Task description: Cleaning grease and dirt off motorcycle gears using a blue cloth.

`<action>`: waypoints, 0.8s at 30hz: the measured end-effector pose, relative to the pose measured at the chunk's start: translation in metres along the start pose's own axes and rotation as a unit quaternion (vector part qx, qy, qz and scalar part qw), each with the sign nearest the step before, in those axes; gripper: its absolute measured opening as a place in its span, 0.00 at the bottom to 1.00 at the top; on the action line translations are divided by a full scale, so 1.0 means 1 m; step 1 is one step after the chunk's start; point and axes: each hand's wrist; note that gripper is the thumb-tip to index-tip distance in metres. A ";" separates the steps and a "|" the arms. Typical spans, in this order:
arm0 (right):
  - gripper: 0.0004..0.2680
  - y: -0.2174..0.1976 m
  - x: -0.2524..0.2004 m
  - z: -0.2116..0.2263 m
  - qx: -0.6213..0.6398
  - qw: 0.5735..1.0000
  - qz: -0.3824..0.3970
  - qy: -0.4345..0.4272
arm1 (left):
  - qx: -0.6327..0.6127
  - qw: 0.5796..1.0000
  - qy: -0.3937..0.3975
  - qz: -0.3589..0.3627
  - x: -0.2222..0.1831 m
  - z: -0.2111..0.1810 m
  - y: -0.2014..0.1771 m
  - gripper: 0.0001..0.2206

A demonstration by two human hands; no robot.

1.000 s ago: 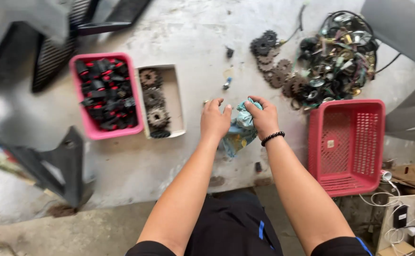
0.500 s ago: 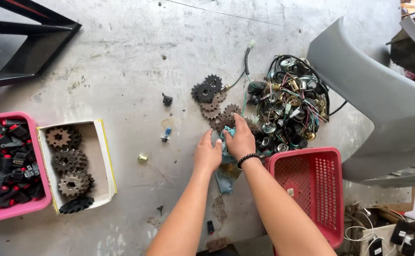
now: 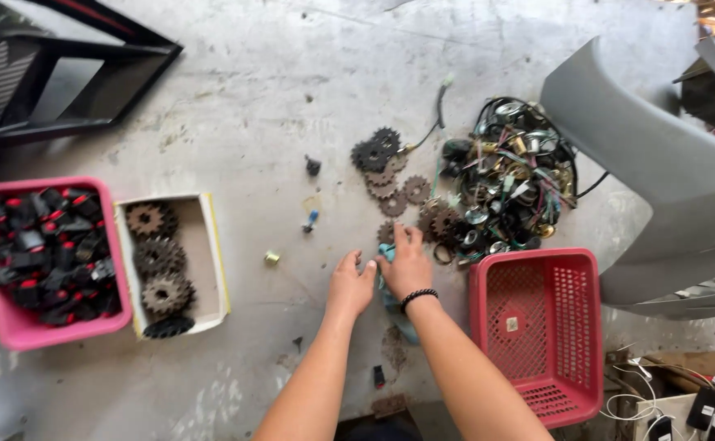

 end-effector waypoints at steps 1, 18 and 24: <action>0.28 0.001 -0.001 0.002 0.000 1.000 0.004 -0.003 | -0.001 1.000 -0.004 -0.003 -0.006 0.006 -0.005 0.25; 0.18 0.010 -0.119 0.112 0.200 0.976 0.041 0.078 | -0.220 0.973 -0.064 0.024 -0.039 0.121 -0.089 0.31; 0.06 -0.050 -0.259 0.174 0.567 0.821 0.060 -0.002 | -0.691 0.708 -0.059 0.130 -0.170 0.073 -0.200 0.21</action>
Point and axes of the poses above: each hand's wrist, its own x-axis towards the middle knuckle, its own y-axis out of the palm, z = x × y, and after that the axes turned 2 degrees about y, right-handed
